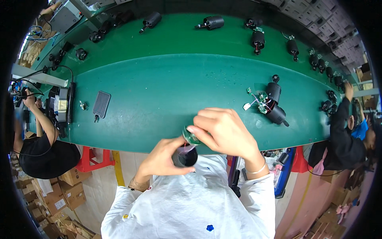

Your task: Assembling electronic circuit boards into small circular housings on a production line.

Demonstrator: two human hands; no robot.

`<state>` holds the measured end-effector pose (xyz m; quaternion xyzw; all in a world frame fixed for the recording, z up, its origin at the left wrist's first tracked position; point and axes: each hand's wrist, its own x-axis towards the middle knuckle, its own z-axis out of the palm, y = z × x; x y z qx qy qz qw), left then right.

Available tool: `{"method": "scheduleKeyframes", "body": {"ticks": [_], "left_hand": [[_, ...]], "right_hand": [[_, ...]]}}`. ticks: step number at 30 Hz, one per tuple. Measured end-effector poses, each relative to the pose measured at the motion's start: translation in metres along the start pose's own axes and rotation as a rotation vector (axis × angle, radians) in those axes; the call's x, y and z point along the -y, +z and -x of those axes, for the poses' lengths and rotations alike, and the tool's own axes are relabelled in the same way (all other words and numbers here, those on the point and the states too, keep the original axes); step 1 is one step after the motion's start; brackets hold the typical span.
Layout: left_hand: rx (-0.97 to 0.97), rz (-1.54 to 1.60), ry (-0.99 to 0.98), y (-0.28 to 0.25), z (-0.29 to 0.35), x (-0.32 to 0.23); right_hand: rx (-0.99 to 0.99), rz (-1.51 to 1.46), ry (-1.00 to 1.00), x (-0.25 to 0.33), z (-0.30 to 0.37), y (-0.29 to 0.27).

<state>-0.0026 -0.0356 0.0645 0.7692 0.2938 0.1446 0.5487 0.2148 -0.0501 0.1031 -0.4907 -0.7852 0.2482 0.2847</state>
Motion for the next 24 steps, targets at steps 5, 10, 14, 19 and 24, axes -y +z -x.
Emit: {"method": "scheduleKeyframes", "body": {"ticks": [5,10,14,19,24], "left_hand": [[0.031,0.317,0.3,0.014,0.003,0.005],[-0.024,0.562,0.388,0.018,0.007,0.011],[-0.101,0.551,0.352,0.016,0.006,0.016],[-0.118,0.461,0.208,0.011,0.007,0.011],[-0.358,0.697,-0.089,0.015,0.013,0.014]], "right_hand": [[0.166,-0.251,0.11,-0.024,-0.016,0.027],[0.066,-0.99,0.371,-0.016,0.0,0.078],[-0.272,-1.585,0.584,0.004,0.004,0.094],[-0.389,-1.509,0.506,-0.014,0.014,0.099],[-0.444,-0.834,0.168,-0.03,0.014,0.059]]}}
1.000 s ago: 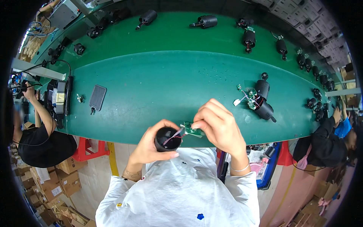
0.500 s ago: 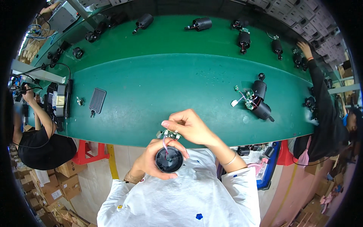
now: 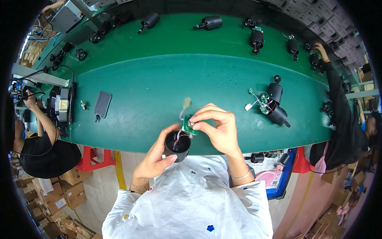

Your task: Assembling electronic circuit boards into small circular housings on a production line.

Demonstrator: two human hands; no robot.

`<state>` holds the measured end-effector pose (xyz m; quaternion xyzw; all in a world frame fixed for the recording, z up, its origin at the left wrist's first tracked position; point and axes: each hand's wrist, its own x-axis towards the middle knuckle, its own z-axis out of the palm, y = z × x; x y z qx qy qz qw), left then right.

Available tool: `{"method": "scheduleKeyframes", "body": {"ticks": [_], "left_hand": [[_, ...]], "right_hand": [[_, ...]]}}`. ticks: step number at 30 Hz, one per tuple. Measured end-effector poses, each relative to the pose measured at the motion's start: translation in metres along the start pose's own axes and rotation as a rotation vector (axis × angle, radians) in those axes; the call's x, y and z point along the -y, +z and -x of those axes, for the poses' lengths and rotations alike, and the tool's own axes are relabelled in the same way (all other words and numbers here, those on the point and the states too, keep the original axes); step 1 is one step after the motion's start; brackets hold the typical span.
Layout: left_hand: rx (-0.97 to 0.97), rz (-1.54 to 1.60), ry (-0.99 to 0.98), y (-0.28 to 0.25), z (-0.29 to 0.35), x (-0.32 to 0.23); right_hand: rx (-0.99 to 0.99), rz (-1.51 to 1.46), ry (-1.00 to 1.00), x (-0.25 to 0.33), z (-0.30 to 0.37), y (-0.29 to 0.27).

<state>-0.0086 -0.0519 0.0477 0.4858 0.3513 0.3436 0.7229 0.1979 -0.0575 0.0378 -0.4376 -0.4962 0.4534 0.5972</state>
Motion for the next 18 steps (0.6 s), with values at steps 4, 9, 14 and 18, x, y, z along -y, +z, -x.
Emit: {"method": "scheduleKeyframes", "body": {"ticks": [4,9,14,18], "left_hand": [[0.018,-0.056,0.023,-0.004,-0.001,0.007],[0.168,-0.54,0.143,-0.016,-0.01,-0.002],[0.161,-0.346,-0.02,-0.008,-0.005,-0.003],[0.136,-0.197,0.032,-0.002,-0.005,0.003]], "right_hand": [[-0.025,0.147,-0.162,0.018,-0.004,0.006],[-0.089,0.193,-0.196,0.025,0.003,0.011],[-0.116,0.323,-0.283,0.033,0.004,0.017],[-0.122,0.434,-0.337,0.036,0.005,0.023]]}}
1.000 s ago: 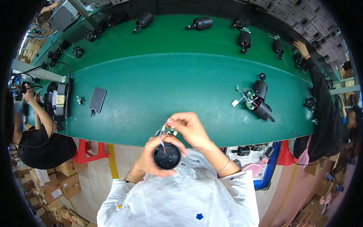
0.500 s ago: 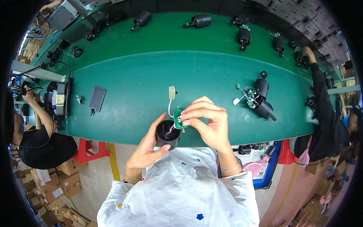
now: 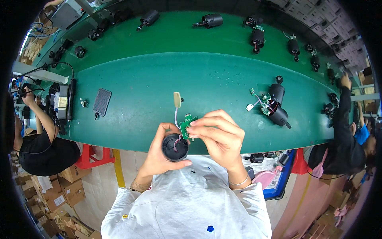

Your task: Assembling electronic circuit boards into small circular housings on a production line.

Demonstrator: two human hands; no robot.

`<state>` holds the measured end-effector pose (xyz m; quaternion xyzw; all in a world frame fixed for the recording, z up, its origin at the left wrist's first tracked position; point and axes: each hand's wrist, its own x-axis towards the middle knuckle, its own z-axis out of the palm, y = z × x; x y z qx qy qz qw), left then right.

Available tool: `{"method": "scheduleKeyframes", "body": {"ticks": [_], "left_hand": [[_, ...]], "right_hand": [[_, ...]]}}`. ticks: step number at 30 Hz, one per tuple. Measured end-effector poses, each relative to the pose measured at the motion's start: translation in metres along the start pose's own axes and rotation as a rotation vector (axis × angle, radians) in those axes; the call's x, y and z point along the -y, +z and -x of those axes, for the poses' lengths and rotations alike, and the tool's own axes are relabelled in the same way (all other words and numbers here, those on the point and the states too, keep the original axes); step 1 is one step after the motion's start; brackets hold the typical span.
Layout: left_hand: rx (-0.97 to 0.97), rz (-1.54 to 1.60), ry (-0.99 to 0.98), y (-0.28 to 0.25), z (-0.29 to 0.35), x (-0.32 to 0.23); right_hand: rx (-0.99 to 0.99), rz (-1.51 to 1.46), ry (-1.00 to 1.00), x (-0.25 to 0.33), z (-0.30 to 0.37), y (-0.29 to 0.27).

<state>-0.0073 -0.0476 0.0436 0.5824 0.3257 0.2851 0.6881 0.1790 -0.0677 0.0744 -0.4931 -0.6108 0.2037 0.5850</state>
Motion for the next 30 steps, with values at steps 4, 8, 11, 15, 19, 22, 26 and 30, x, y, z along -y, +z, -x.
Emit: {"method": "scheduleKeyframes", "body": {"ticks": [4,8,11,15,19,22,26,30], "left_hand": [[-0.007,0.001,0.117,0.001,-0.001,0.002],[0.035,-0.067,0.115,-0.002,-0.004,0.002],[-0.043,-0.346,0.196,-0.004,-0.007,0.002],[-0.136,-0.375,0.254,0.003,-0.007,0.004],[-0.176,-0.266,0.296,0.011,-0.008,0.004],[-0.099,-0.127,0.328,0.014,-0.009,0.002],[-0.11,-0.101,0.42,0.019,-0.013,0.0],[-0.167,-0.117,0.58,0.021,-0.017,0.009]], "right_hand": [[0.019,0.064,-0.031,0.002,0.003,0.001],[0.061,0.06,-0.043,0.003,0.006,0.0],[0.083,0.022,-0.042,0.006,0.009,0.004],[0.097,-0.01,-0.059,0.009,0.011,0.009],[0.113,-0.064,-0.082,0.011,0.013,0.009],[0.144,-0.165,-0.104,0.012,0.014,0.008],[0.122,-0.166,-0.116,0.011,0.015,0.01],[0.126,-0.112,-0.13,0.013,0.015,0.008]]}}
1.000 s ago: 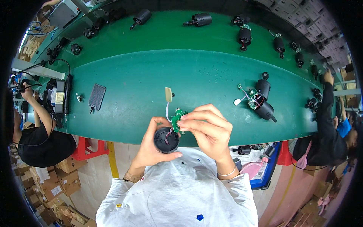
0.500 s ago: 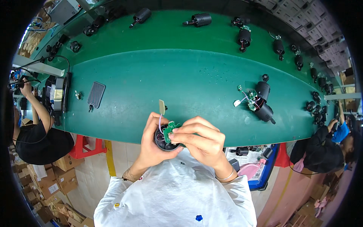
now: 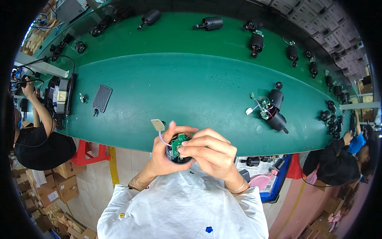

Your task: Assembling electronic circuit boards into small circular housings on a production line.

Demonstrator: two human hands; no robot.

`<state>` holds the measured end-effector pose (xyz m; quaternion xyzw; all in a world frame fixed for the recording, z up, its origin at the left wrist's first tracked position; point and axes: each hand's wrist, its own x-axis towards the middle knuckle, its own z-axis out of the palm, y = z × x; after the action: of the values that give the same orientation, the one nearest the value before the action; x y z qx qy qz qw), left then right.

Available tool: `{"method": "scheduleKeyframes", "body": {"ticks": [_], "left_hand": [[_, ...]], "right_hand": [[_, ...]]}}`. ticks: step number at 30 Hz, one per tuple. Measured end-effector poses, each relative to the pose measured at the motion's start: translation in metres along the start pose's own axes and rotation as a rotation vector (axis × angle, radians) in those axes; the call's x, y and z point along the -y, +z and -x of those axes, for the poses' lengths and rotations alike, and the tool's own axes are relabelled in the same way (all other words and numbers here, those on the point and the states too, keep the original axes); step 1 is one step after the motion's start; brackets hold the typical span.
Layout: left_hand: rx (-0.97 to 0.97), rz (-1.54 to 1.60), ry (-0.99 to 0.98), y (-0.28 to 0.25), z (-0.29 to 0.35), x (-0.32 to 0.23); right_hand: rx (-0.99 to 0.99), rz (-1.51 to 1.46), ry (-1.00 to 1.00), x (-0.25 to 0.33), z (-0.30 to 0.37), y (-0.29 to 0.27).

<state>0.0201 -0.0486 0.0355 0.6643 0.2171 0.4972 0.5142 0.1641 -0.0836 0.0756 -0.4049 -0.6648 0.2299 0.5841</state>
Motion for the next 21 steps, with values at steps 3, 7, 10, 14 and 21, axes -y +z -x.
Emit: {"method": "scheduleKeyframes", "body": {"ticks": [3,7,10,14,21], "left_hand": [[-0.051,-0.028,0.128,-0.001,0.0,0.005],[0.031,-0.316,0.288,-0.012,-0.007,0.003],[0.009,-0.354,0.348,-0.013,-0.009,0.006],[-0.032,-0.375,0.392,-0.012,-0.008,0.008],[-0.114,-0.36,0.33,-0.007,-0.009,0.006]], "right_hand": [[0.014,0.054,-0.005,0.003,-0.001,-0.001],[0.051,0.149,-0.022,0.007,-0.003,-0.002],[0.06,0.154,-0.039,0.009,-0.005,0.0],[0.087,0.16,-0.05,0.011,-0.006,0.002],[0.212,0.167,-0.005,0.015,-0.015,0.0]]}}
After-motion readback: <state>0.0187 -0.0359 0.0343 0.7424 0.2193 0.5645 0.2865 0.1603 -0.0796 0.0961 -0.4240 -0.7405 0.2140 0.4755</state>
